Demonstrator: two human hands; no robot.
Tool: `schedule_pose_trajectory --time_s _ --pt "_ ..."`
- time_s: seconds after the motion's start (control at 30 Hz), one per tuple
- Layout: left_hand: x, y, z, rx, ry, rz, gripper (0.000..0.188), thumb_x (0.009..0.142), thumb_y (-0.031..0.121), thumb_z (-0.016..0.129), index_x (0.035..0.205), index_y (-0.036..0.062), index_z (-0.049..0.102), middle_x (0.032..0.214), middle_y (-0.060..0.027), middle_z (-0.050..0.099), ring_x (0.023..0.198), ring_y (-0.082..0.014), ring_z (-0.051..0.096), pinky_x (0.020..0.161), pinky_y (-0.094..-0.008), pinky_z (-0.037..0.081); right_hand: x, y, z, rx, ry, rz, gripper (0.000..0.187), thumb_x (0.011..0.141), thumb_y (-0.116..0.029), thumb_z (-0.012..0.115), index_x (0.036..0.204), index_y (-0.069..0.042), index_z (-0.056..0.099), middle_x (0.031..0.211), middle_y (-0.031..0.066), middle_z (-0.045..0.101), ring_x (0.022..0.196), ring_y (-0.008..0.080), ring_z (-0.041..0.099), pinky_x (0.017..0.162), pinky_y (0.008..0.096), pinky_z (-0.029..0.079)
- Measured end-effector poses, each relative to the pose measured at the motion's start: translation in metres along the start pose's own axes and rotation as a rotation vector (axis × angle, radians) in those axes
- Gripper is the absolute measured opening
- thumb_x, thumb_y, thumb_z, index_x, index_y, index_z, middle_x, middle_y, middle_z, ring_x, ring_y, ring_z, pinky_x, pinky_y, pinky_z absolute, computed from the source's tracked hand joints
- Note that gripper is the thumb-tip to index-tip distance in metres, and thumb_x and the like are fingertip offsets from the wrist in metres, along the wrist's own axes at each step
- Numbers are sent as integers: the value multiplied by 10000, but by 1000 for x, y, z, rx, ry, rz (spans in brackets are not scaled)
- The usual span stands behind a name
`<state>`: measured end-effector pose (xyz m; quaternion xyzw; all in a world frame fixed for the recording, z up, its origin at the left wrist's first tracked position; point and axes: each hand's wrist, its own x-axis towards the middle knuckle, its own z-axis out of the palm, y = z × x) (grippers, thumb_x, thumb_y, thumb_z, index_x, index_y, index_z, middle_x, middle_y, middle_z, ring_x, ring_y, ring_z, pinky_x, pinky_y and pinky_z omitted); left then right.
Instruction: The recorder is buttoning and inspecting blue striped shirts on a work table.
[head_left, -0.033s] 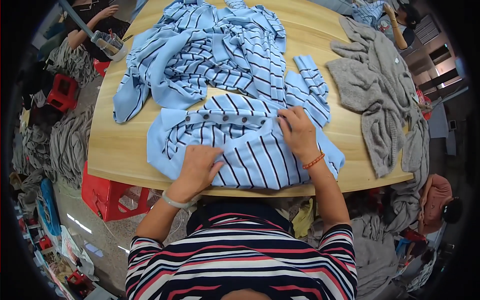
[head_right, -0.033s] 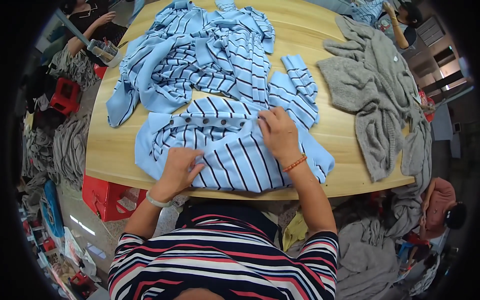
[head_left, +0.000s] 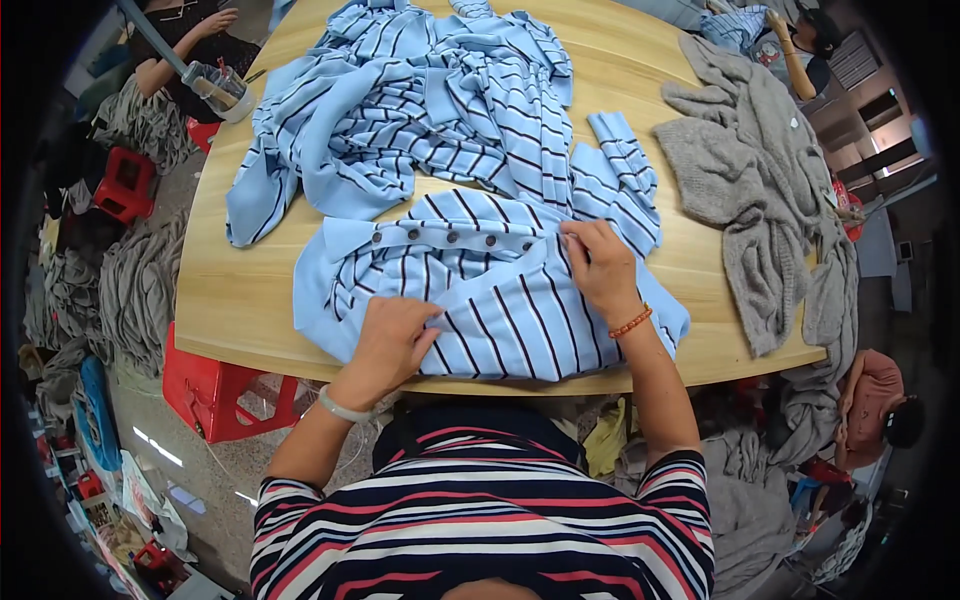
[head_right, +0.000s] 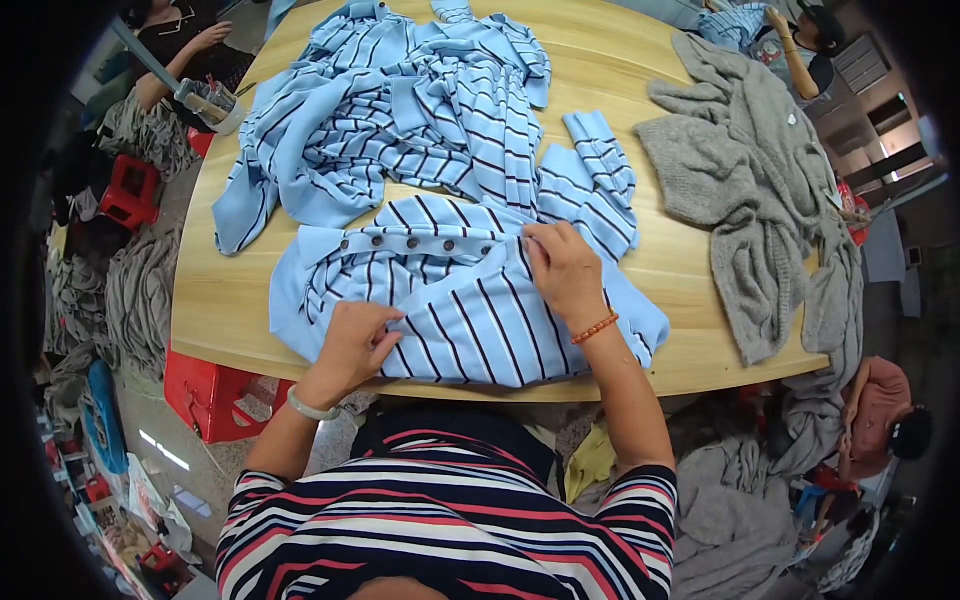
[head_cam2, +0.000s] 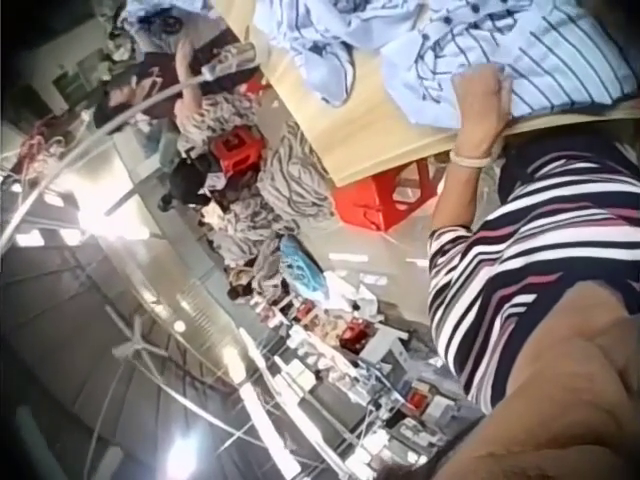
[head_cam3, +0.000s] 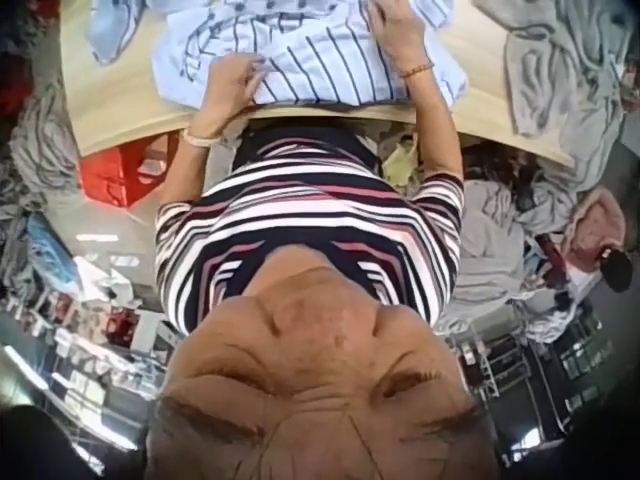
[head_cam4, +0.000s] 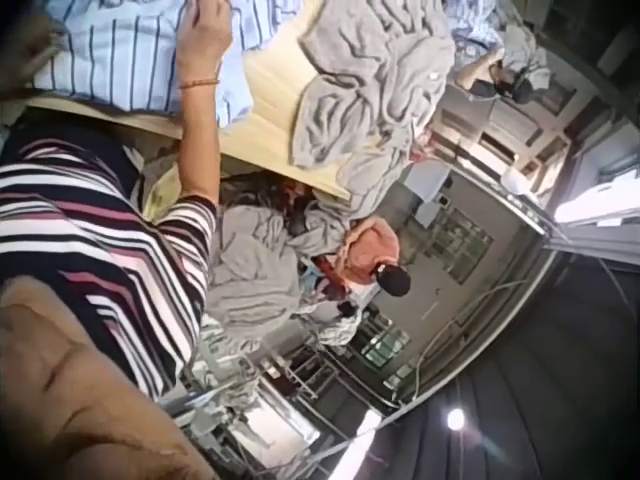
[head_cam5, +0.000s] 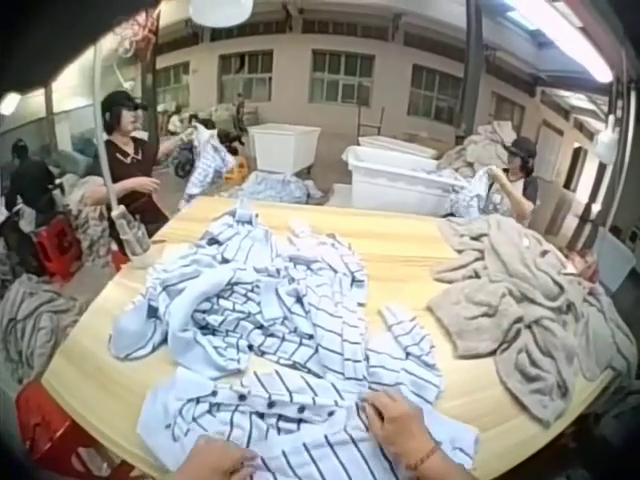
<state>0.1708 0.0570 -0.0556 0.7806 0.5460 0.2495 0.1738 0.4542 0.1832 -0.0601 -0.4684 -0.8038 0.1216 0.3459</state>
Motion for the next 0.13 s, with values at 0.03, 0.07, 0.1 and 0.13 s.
schedule_pose_trajectory --time_s 0.03,0.07,0.1,0.13 --pt "-3 0 -6 -109 -43 -101 314 715 91 743 1013 98 642 640 12 519 623 -218 483 717 -388 350 -2 3 -2 107 -159 241 176 825 -60 647 997 -97 647 980 98 614 901 280 591 767 338 476" --pt "-6 1 -10 -112 -46 -105 314 715 91 743 1013 98 642 640 12 519 623 -218 483 717 -388 350 -3 5 0 108 -164 244 176 825 -60 647 997 -97 647 980 98 614 901 280 591 767 338 476" --pt "-9 5 -15 -109 -128 -194 322 724 87 740 1029 108 640 663 1 538 640 -226 496 719 -384 354 -3 6 -1 97 -239 348 203 832 -81 646 1034 -104 636 1014 119 606 931 286 583 794 338 472" --pt "-11 12 -26 -103 -209 -285 330 732 83 737 1044 119 638 686 -10 558 656 -234 509 721 -381 358 2 -3 -9 89 -316 448 232 840 -102 645 1071 -111 625 1048 140 599 961 292 575 821 338 468"
